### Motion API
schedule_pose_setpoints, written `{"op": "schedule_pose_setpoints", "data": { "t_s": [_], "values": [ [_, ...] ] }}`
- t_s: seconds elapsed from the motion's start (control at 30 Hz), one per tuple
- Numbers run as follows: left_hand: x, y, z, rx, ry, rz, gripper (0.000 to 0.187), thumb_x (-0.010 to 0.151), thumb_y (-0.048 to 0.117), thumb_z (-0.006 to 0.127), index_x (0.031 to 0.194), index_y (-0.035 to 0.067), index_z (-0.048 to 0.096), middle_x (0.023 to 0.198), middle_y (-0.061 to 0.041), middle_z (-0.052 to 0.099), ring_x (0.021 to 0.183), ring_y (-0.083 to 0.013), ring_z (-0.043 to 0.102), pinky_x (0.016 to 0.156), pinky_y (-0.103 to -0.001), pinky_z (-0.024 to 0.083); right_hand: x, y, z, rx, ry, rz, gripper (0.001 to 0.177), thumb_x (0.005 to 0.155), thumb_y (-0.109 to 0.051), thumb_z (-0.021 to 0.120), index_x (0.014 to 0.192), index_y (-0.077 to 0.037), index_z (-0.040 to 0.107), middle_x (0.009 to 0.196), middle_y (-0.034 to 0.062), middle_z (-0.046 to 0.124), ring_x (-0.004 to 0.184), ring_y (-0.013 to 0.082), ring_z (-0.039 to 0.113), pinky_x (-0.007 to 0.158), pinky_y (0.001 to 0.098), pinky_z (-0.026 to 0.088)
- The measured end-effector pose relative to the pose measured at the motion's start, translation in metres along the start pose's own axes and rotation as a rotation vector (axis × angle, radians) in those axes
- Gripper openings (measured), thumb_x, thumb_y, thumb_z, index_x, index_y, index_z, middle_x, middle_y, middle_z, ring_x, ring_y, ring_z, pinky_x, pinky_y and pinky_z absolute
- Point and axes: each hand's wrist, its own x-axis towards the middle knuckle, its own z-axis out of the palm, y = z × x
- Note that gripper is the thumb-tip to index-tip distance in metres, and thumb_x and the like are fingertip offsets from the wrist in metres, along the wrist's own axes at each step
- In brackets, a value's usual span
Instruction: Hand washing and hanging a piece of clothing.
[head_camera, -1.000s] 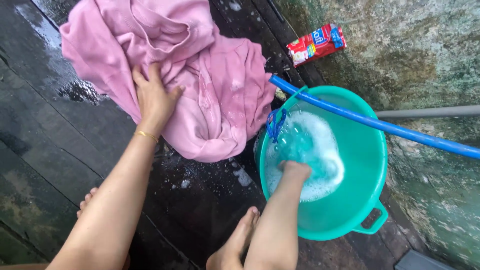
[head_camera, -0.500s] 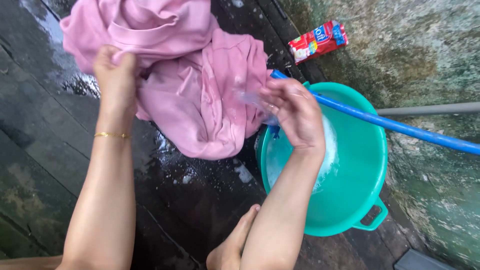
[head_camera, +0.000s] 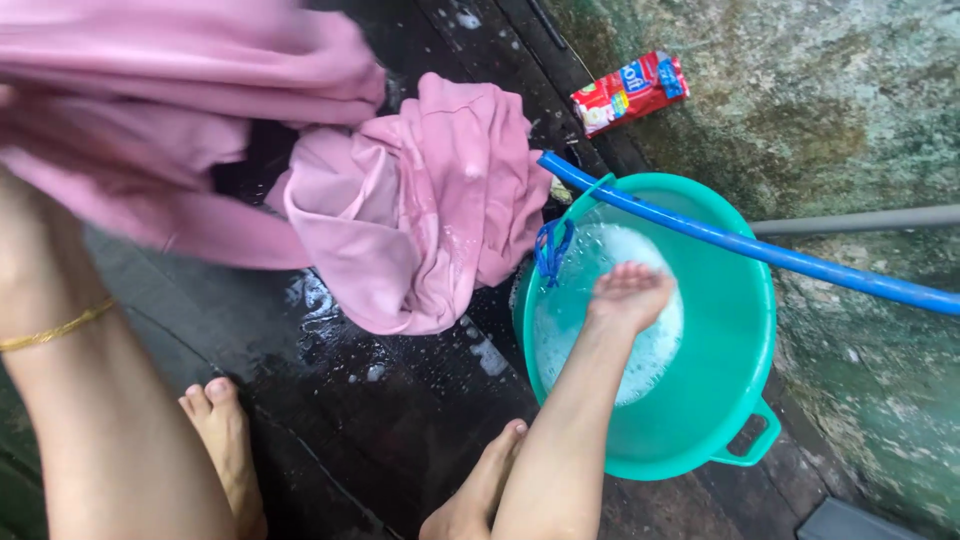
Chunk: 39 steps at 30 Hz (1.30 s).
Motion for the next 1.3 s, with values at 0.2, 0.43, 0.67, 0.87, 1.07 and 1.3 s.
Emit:
{"op": "schedule_pose_setpoints", "data": {
  "t_s": [0.2, 0.43, 0.67, 0.87, 1.07, 1.3],
  "values": [
    [-0.007, -0.028, -0.009, 0.737, 0.033, 0.367, 0.062, 0.110, 0.025, 0.062, 0.141, -0.020, 0.033, 0.139, -0.039, 0.038, 0.131, -0.0478, 0.039, 0.111, -0.049, 0.035, 0.135, 0.066, -0.144, 0.131, 0.482, 0.495, 0.012, 0.097, -0.028, 0.048, 0.090, -0.019, 0.054, 0.089, -0.0025, 0.056, 0.086, 0.0166, 0.054, 0.083, 0.0476, 0.041],
    [-0.093, 0.079, 0.122, 0.568, -0.358, 0.057, 0.053, 0.086, 0.027, 0.077, 0.129, -0.001, 0.062, 0.116, -0.023, 0.067, 0.079, -0.0316, 0.070, 0.075, -0.043, 0.055, 0.214, 0.116, -0.212, 0.308, -1.003, 0.759, 0.034, 0.093, -0.043, 0.039, 0.081, -0.024, 0.064, 0.084, -0.0010, 0.066, 0.080, 0.0146, 0.064, 0.073, 0.0362, 0.048],
    [-0.144, 0.020, 0.179, 0.541, -0.682, 0.082, 0.051, 0.086, 0.029, 0.075, 0.128, 0.003, 0.065, 0.126, -0.022, 0.068, 0.106, -0.0372, 0.067, 0.096, -0.044, 0.052, -0.119, -0.045, 0.072, 0.125, -1.155, 0.516, 0.035, 0.106, -0.033, 0.053, 0.103, -0.004, 0.071, 0.107, 0.0132, 0.074, 0.107, 0.0297, 0.070, 0.107, 0.0601, 0.051],
    [-0.165, -0.030, 0.190, 0.627, -0.639, 0.220, 0.075, 0.077, 0.032, 0.083, 0.134, -0.006, 0.052, 0.137, -0.039, 0.046, 0.120, -0.0508, 0.053, 0.098, -0.051, 0.046, -0.185, -0.070, 0.141, -0.401, -1.277, 0.205, 0.039, 0.102, -0.027, 0.061, 0.129, 0.000, 0.065, 0.124, 0.0165, 0.072, 0.120, 0.0293, 0.068, 0.111, 0.0466, 0.051],
    [-0.170, -0.067, 0.190, 0.797, -0.579, 0.201, 0.063, 0.073, 0.022, 0.080, 0.124, -0.002, 0.053, 0.115, -0.029, 0.057, 0.106, -0.0461, 0.060, 0.088, -0.053, 0.050, -0.077, -0.032, 0.079, -0.025, -0.432, -0.023, 0.023, 0.097, -0.032, 0.066, 0.092, -0.010, 0.065, 0.088, 0.0054, 0.067, 0.080, 0.0185, 0.063, 0.070, 0.0340, 0.049],
    [-0.166, -0.061, 0.177, 0.537, -0.500, 0.149, 0.016, 0.090, 0.007, 0.071, 0.102, 0.004, 0.061, 0.090, -0.017, 0.064, 0.083, -0.0369, 0.066, 0.075, -0.047, 0.052, 0.035, 0.028, -0.035, -0.023, 0.053, 0.255, 0.019, 0.089, -0.029, 0.055, 0.076, -0.016, 0.055, 0.072, -0.0014, 0.060, 0.067, 0.0171, 0.056, 0.069, 0.0401, 0.046]
  ]
}}
